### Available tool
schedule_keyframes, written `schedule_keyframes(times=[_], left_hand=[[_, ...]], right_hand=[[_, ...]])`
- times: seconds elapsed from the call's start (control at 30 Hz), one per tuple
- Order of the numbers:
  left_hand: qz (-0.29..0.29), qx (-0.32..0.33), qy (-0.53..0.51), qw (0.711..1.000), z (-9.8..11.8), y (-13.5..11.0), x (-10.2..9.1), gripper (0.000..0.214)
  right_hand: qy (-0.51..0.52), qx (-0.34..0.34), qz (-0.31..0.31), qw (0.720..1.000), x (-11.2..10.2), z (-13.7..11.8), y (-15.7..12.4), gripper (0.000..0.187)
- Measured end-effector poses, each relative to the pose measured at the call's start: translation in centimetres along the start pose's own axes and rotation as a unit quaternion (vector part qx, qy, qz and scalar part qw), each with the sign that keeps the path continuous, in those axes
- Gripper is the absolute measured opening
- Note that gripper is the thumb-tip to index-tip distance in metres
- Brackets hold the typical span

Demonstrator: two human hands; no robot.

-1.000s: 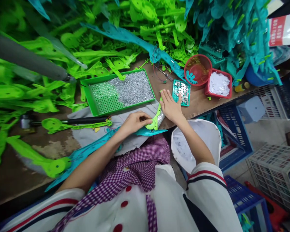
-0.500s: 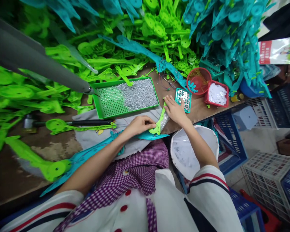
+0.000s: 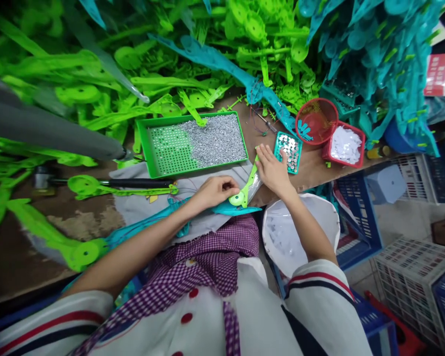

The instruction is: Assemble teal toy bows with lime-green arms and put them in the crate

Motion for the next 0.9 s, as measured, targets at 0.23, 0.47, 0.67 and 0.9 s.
schedule_keyframes(times=[0.23,0.47,0.67,0.9], left_hand=[[-0.018,0.051,0.007,0.998,1.3,-0.4,0.2,0.023],[0.02,0.052,0.04,0.998,2.9,0.6,1.1,0.059],[0.011,0.056,0.014,0.998,1.9,1.9,2.1,0.06],[0.023,0.056,0.028,0.998,2.1,1.7,1.9,0.06]], right_hand=[[0.032,-0.014,0.028,0.999,-1.0,1.6,1.2,0.047],[-0.033,-0.034,0.011,0.999,-0.9,0.2,1.6,0.048],[-0.015,-0.011,0.034,0.999,-0.8,0.3,1.4,0.047],[0.02,0.008,0.048,0.999,-2.0,-0.5,0.3,0.048]])
Point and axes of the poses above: each hand's wrist, its own y-axis towards the middle knuckle, its own x-axis out of the palm, z = x × y, the point moved 9 cm from there along y, towards the middle knuckle, and after that the axes turned 7 degrees about y, right-handed, at the moved point
